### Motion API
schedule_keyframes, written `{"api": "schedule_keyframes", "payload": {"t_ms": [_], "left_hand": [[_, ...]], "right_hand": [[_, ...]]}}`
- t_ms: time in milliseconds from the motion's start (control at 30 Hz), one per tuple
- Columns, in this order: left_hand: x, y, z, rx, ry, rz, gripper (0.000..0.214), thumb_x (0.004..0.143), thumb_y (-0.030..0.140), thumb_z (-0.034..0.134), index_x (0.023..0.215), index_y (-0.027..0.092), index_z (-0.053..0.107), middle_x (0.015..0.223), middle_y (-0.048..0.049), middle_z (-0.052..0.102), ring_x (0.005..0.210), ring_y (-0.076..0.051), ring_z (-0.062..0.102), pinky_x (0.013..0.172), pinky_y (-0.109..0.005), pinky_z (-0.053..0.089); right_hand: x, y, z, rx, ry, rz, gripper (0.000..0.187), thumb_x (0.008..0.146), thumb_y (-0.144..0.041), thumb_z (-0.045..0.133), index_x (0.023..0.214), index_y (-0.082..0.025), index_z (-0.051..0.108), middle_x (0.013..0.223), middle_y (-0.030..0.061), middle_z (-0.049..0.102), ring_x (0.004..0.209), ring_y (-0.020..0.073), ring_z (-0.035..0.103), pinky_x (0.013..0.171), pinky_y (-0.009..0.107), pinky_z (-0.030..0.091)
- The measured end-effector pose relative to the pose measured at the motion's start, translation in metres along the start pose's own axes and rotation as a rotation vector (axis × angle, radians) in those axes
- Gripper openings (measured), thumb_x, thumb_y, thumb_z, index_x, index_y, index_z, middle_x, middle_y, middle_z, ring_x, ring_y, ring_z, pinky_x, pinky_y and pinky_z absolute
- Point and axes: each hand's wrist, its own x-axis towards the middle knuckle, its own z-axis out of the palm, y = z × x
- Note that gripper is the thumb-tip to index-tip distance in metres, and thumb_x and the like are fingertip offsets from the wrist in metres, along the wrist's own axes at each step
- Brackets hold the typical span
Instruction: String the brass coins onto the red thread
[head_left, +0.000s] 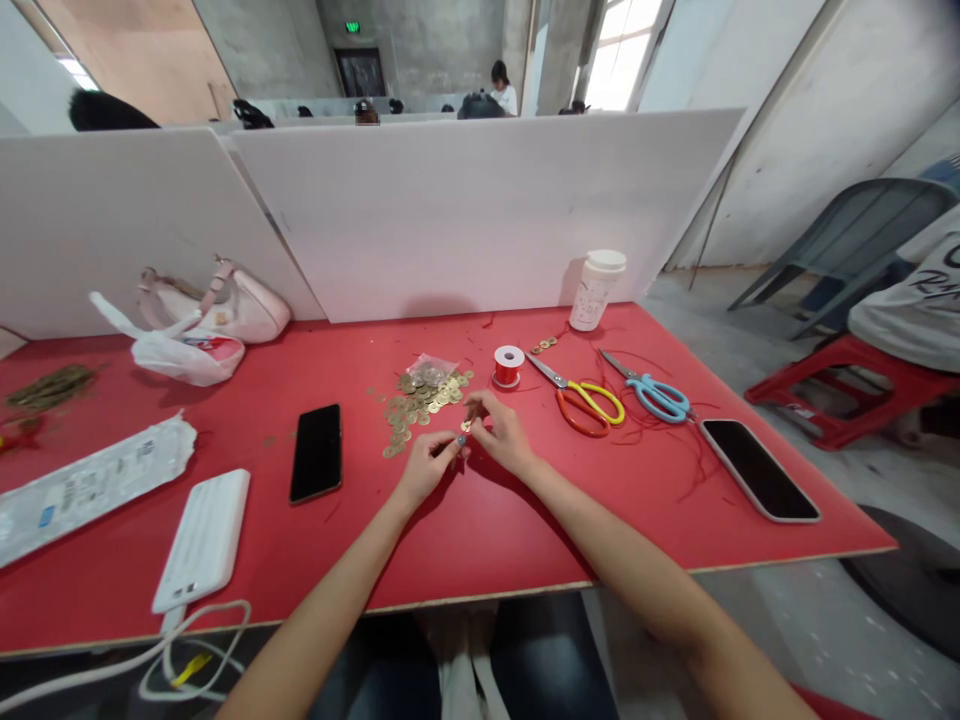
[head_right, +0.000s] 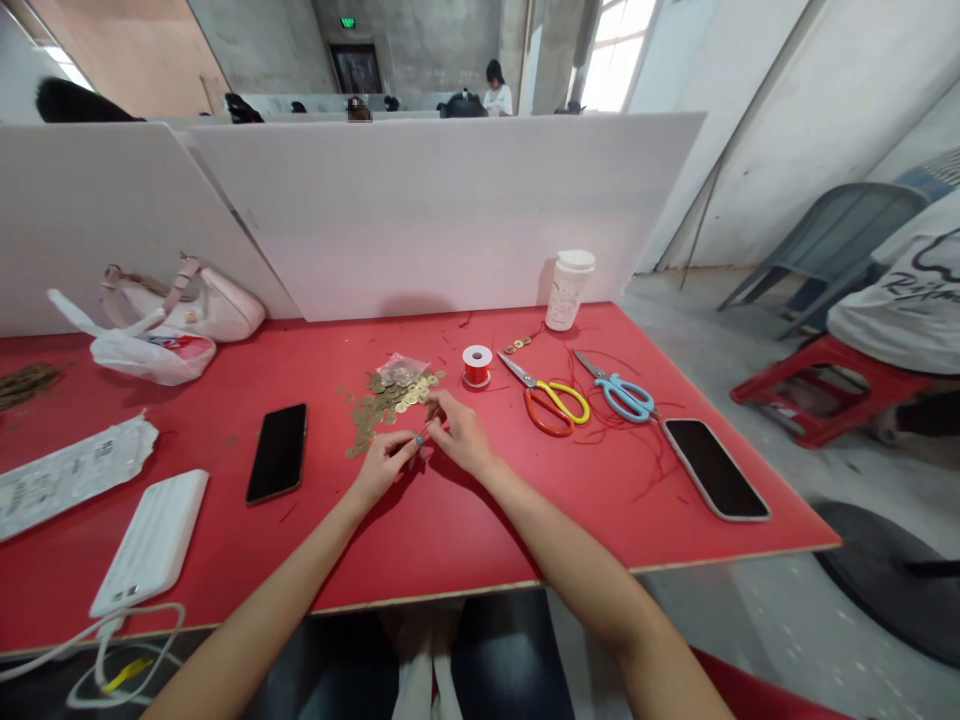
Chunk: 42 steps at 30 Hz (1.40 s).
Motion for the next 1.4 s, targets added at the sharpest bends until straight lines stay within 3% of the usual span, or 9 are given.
{"api": "schedule_keyframes", "payload": {"t_ms": [367, 567, 800, 1067, 1400], "left_hand": [[0.000, -0.003, 0.002, 0.110, 0.046, 0.051, 0.038, 0.089, 0.040, 0.052, 0.060, 0.017, 0.056, 0.053, -0.0002, 0.057, 0.053, -0.013, 0.050, 0.057, -0.024, 0.039], [0.002, -0.011, 0.004, 0.141, 0.061, 0.075, 0.025, 0.088, 0.037, 0.054, 0.074, 0.017, 0.060, 0.067, -0.0006, 0.063, 0.062, -0.014, 0.055, 0.061, -0.024, 0.041], [0.000, -0.002, 0.004, 0.058, 0.060, 0.031, 0.048, 0.095, 0.047, 0.043, 0.060, 0.016, 0.056, 0.054, 0.0010, 0.051, 0.053, -0.012, 0.047, 0.058, -0.024, 0.039], [0.002, -0.003, 0.003, 0.094, 0.052, 0.029, 0.038, 0.090, 0.046, 0.051, 0.067, 0.017, 0.059, 0.062, -0.0018, 0.062, 0.060, -0.015, 0.056, 0.062, -0.025, 0.043], [0.003, -0.007, 0.003, 0.010, 0.015, 0.042, 0.030, 0.086, 0.042, 0.057, 0.073, 0.016, 0.063, 0.065, -0.0033, 0.065, 0.061, -0.017, 0.061, 0.063, -0.027, 0.048]], "right_hand": [[0.001, 0.005, 0.000, 0.042, -0.026, 0.021, 0.027, 0.080, -0.014, 0.044, 0.103, -0.021, 0.055, 0.084, 0.0004, 0.064, 0.074, 0.0150, 0.063, 0.071, 0.027, 0.048], [0.001, 0.001, -0.001, -0.022, -0.050, 0.042, 0.017, 0.082, -0.015, 0.042, 0.082, -0.020, 0.058, 0.076, 0.0007, 0.066, 0.069, 0.0148, 0.061, 0.068, 0.025, 0.044], [-0.001, 0.000, 0.001, -0.098, -0.045, 0.047, 0.017, 0.081, -0.016, 0.043, 0.074, -0.020, 0.058, 0.069, 0.0000, 0.064, 0.063, 0.0136, 0.056, 0.064, 0.023, 0.039], [0.001, 0.004, 0.002, -0.093, 0.035, 0.108, 0.017, 0.079, -0.018, 0.043, 0.071, -0.020, 0.057, 0.060, -0.0026, 0.058, 0.055, 0.0127, 0.050, 0.058, 0.023, 0.035], [-0.003, -0.005, 0.000, -0.150, 0.060, 0.020, 0.018, 0.078, -0.018, 0.043, 0.066, -0.020, 0.057, 0.059, -0.0013, 0.059, 0.053, 0.0126, 0.049, 0.057, 0.024, 0.034]]}}
